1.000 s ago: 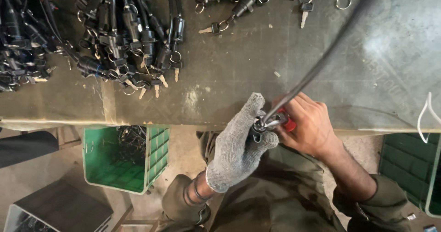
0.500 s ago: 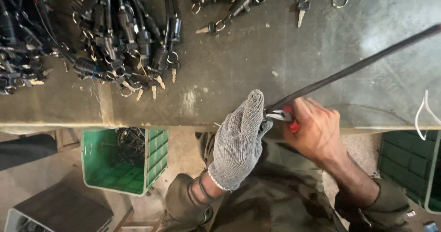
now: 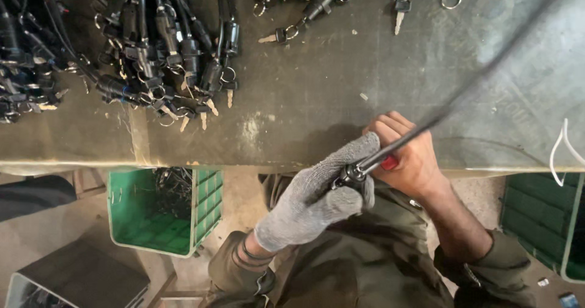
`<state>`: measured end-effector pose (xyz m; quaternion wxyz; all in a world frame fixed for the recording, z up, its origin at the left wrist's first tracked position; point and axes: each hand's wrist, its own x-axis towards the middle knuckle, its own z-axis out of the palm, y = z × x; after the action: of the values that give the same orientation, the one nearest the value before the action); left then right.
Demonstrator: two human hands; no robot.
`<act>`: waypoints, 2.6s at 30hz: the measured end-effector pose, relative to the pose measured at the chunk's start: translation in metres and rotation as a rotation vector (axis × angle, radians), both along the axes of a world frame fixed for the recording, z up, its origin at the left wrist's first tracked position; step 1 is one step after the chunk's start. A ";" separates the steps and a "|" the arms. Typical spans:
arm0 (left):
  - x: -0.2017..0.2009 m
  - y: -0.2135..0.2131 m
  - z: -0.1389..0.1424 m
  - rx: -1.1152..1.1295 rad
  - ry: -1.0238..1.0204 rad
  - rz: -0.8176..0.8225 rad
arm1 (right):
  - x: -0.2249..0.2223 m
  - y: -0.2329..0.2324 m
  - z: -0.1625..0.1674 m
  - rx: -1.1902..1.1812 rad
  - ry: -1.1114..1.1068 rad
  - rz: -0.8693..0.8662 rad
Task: The person repeatedly strips the outer insulation from black cables using red-handled pliers. They hold each cable with a gloved left hand, cut the sheath near the connector, and pull the insulation off to expose the inner wires. The processed cables are placed on the metal workbench among many similar items.
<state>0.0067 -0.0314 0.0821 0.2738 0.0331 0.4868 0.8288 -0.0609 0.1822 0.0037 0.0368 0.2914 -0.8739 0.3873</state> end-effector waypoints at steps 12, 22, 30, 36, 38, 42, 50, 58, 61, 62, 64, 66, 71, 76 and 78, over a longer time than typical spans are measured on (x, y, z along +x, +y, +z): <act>-0.047 -0.067 0.050 -1.415 0.633 0.488 | -0.052 0.011 0.021 0.417 0.302 -0.246; -0.088 -0.047 0.019 -1.660 0.931 0.377 | -0.168 -0.082 0.011 0.595 -0.122 -0.425; -0.090 -0.019 -0.034 -1.231 0.898 0.448 | -0.151 -0.078 -0.004 -0.082 -0.114 -0.463; -0.087 -0.018 -0.035 -0.399 0.443 0.337 | -0.055 -0.041 0.011 -0.430 -0.228 -0.379; -0.083 -0.012 -0.031 -0.496 0.481 0.209 | -0.025 -0.040 0.006 -0.335 -0.003 -0.380; -0.066 -0.003 -0.017 -0.827 0.459 0.133 | 0.015 -0.054 0.002 -0.144 0.160 -0.282; -0.039 -0.027 0.017 -1.099 0.823 0.034 | 0.001 -0.019 0.072 -0.042 0.343 0.053; -0.043 -0.030 0.014 -0.887 0.601 0.155 | -0.020 -0.002 0.078 0.057 0.163 0.178; -0.045 -0.027 0.004 -0.832 0.849 0.255 | -0.010 0.002 0.072 -0.075 0.178 0.144; -0.044 -0.025 0.000 -0.819 0.826 0.276 | -0.006 0.002 0.070 -0.100 0.168 0.081; -0.042 -0.022 -0.006 -0.785 0.776 0.301 | -0.001 0.001 0.068 -0.149 0.139 -0.047; -0.041 -0.019 -0.011 -0.737 0.741 0.318 | 0.003 -0.002 0.068 -0.186 0.131 -0.058; -0.037 -0.012 -0.021 -0.852 0.797 0.435 | 0.006 -0.011 0.068 -0.247 0.126 -0.060; -0.031 -0.011 -0.030 -0.705 0.633 0.405 | 0.009 -0.014 0.065 -0.267 0.149 -0.056; -0.029 -0.013 -0.033 -0.703 0.599 0.392 | 0.010 -0.013 0.064 -0.239 0.182 -0.047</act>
<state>-0.0222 -0.0444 0.0490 -0.0443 0.0832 0.7911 0.6044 -0.0514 0.1692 0.0678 0.1592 0.2983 -0.8212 0.4597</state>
